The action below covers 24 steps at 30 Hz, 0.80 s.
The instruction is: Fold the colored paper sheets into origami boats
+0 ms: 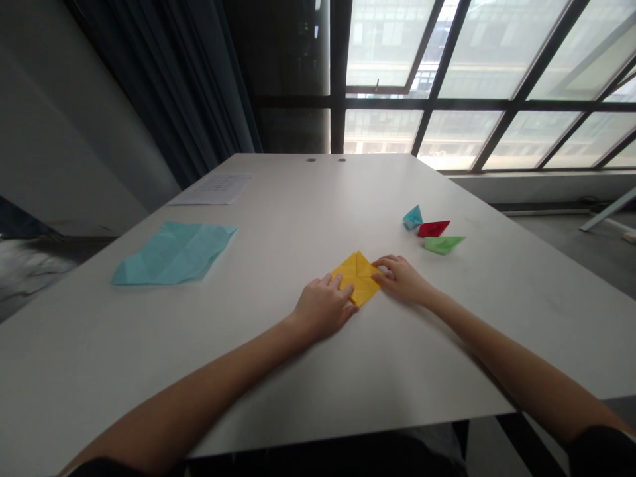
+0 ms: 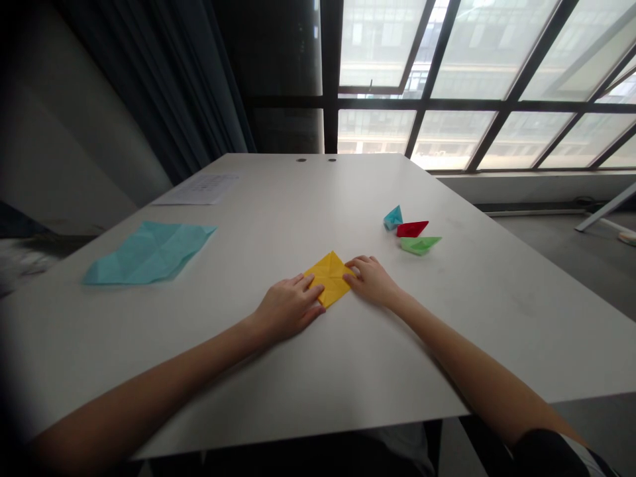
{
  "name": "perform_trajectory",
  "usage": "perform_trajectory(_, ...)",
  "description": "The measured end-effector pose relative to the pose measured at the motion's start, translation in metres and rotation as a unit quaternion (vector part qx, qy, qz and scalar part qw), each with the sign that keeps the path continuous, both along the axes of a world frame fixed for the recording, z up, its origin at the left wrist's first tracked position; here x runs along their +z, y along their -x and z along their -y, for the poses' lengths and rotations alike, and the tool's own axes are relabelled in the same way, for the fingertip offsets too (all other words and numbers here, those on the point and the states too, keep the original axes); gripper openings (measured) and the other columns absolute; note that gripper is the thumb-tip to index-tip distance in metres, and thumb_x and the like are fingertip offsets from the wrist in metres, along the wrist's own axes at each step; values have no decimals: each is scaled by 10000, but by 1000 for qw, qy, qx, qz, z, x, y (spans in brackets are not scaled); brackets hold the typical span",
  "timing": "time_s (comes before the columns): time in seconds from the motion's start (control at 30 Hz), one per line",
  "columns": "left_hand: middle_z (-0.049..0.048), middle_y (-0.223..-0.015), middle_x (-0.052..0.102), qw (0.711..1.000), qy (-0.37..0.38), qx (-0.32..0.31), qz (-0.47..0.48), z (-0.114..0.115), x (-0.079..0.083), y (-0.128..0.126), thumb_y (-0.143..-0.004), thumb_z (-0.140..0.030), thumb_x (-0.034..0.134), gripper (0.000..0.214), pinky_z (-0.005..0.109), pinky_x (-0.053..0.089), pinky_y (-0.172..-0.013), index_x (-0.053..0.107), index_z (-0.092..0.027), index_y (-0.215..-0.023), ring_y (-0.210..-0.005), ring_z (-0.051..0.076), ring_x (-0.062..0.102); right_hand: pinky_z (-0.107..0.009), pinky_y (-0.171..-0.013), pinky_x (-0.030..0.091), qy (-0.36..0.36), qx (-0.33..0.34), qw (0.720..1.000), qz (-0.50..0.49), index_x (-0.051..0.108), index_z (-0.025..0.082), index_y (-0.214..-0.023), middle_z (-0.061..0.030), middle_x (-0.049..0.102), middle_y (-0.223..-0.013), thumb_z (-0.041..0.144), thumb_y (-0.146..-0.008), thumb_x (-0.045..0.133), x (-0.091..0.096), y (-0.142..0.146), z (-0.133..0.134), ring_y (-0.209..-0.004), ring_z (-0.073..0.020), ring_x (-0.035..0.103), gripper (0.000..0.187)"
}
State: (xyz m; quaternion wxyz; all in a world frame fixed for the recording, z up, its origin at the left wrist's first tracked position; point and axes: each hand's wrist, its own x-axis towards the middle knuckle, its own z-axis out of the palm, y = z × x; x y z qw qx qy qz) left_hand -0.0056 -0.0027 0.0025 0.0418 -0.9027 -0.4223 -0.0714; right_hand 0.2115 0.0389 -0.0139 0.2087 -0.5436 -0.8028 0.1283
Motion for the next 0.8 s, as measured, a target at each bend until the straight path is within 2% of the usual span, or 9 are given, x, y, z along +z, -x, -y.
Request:
perform_trajectory(0.1, 114, -1052, 539, 1000, -1, 2, 4, -1, 0, 1, -797, -473, 421, 348, 386, 401, -832, 532, -186, -958, -1027, 255, 489, -282, -654, 447, 60, -18, 993, -96, 543, 201, -942, -35, 615, -921, 288, -743, 529, 2, 2, 2, -711, -135, 546, 217)
perform_trajectory(0.23, 116, -998, 553, 1000, 3, -10, 18, -2, 2, 3, -757, -558, 427, 441, 396, 394, -831, 528, -177, -954, -1007, 264, 493, -232, -542, 432, 128, -12, 966, -223, 481, 213, -955, 11, 578, -805, 252, -691, 576, 2, 3, 1, -594, -90, 514, 283)
perform_trajectory(0.37, 125, -971, 565, 999, 2, -16, 30, -2, 5, 2, -693, -645, 446, 543, 406, 393, -822, 534, -163, -929, -981, 278, 500, -201, -452, 382, 197, -13, 912, -361, 455, 209, -965, 43, 538, -704, 251, -654, 619, 2, 5, 0, -522, -74, 488, 354)
perform_trajectory(0.47, 138, -970, 570, 999, -17, -16, 35, 1, 5, 0, -668, -663, 464, 600, 398, 404, -799, 528, -143, -962, -957, 279, 508, -200, -469, 403, 225, -38, 869, -439, 478, 211, -964, 41, 540, -701, 256, -634, 650, 3, 8, 2, -561, -82, 520, 374)
perform_trajectory(0.53, 133, -951, 578, 999, -35, -17, 28, 3, 5, -3, -713, -604, 468, 544, 371, 424, -737, 520, -134, -982, -904, 263, 526, -212, -512, 440, 245, -43, 839, -484, 489, 222, -974, 37, 549, -717, 259, -626, 666, 5, 10, 4, -612, -95, 549, 393)
perform_trajectory(0.63, 104, -863, 600, 997, -74, -19, -1, 4, 4, -5, -842, -338, 406, 261, 314, 424, -617, 532, -134, -945, -779, 215, 552, -228, -577, 473, 280, -33, 804, -523, 497, 237, -980, 37, 565, -732, 256, -617, 685, 8, 13, 7, -655, -101, 568, 410)
perform_trajectory(0.73, 81, -774, 613, 993, -112, -28, -21, -1, 4, -3, -857, -126, 313, 245, 283, 399, -550, 553, -130, -910, -692, 188, 556, -230, -585, 481, 289, -26, 797, -531, 506, 237, -977, 33, 569, -749, 263, -629, 680, 13, 15, 9, -639, -91, 563, 390)
perform_trajectory(0.8, 77, -769, 627, 993, -118, -25, -1, -6, 7, 1, -859, -114, 309, 266, 276, 396, -545, 562, -129, -939, -686, 184, 562, -238, -580, 484, 275, -32, 799, -535, 509, 234, -983, 21, 569, -795, 287, -665, 642, 14, 15, 9, -612, -82, 553, 348)
